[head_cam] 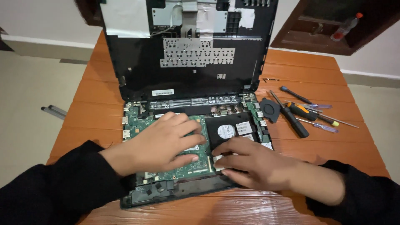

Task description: Disassembling internal components of a laptop, including removing screws and prying out parts like the cooling fan.

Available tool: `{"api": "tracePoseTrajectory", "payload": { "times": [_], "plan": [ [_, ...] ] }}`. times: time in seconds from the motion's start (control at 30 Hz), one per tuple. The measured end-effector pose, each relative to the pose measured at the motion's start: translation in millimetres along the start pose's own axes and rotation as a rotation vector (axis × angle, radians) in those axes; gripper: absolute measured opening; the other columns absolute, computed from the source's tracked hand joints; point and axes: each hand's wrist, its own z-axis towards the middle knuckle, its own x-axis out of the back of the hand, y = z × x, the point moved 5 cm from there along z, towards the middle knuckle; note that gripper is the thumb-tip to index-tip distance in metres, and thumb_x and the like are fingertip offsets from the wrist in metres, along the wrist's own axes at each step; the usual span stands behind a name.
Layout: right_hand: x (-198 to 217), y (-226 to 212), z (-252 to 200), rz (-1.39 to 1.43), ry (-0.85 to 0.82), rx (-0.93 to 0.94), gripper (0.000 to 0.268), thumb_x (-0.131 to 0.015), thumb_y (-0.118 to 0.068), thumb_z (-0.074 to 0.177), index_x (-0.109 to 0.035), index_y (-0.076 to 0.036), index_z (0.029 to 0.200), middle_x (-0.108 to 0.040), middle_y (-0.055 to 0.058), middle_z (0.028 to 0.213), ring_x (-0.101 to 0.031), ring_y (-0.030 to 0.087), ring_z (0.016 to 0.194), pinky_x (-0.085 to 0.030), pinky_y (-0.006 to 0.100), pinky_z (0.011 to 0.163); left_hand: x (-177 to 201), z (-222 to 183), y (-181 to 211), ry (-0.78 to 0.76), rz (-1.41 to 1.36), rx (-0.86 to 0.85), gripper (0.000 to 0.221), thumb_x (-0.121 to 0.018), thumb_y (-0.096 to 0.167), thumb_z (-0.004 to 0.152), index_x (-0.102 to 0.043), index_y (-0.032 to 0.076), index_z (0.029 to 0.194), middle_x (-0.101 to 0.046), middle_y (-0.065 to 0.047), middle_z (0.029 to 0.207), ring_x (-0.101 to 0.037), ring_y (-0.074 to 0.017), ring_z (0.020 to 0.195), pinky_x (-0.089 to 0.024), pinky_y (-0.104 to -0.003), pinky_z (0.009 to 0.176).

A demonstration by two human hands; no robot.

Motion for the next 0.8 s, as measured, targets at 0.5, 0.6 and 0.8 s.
{"api": "tracePoseTrajectory", "payload": {
  "times": [0.5,0.6,0.8],
  "plan": [
    [-4.2,-1.5,11.6,0.033,-0.002,0.027,0.020,-0.056,-0.017,0.104,-0.063,0.000,0.113,-0.065,0.016,0.110,-0.064,0.033,0.098,-0.053,0.043,0.088,-2.3,-0.7,-0.7,0.017,0.032,-0.005,0.033,-0.065,0.042,0.097,-0.063,0.015,0.116,-0.058,-0.006,0.116,-0.051,-0.0283,0.092,-0.038,-0.045,0.075],
    [-2.8,-2.3,12.0,0.077,0.014,-0.010,0.020,-0.058,-0.018,0.103,-0.063,-0.002,0.113,-0.067,0.014,0.110,-0.065,0.032,0.100,-0.053,0.042,0.089,-3.0,-0.5,-1.1,0.017,0.033,-0.002,0.034,-0.066,0.042,0.096,-0.063,0.015,0.116,-0.058,-0.006,0.117,-0.052,-0.0284,0.092,-0.039,-0.046,0.075],
    [-7.0,9.2,-2.9,0.035,0.022,-0.136,0.023,-0.070,-0.025,0.096,-0.062,-0.008,0.109,-0.065,0.015,0.129,-0.068,0.032,0.115,-0.055,0.042,0.096,-0.9,0.1,-0.1,0.002,0.010,0.008,0.033,-0.067,0.040,0.097,-0.063,0.015,0.118,-0.058,-0.006,0.117,-0.051,-0.0285,0.093,-0.038,-0.045,0.076]
  ]
}}
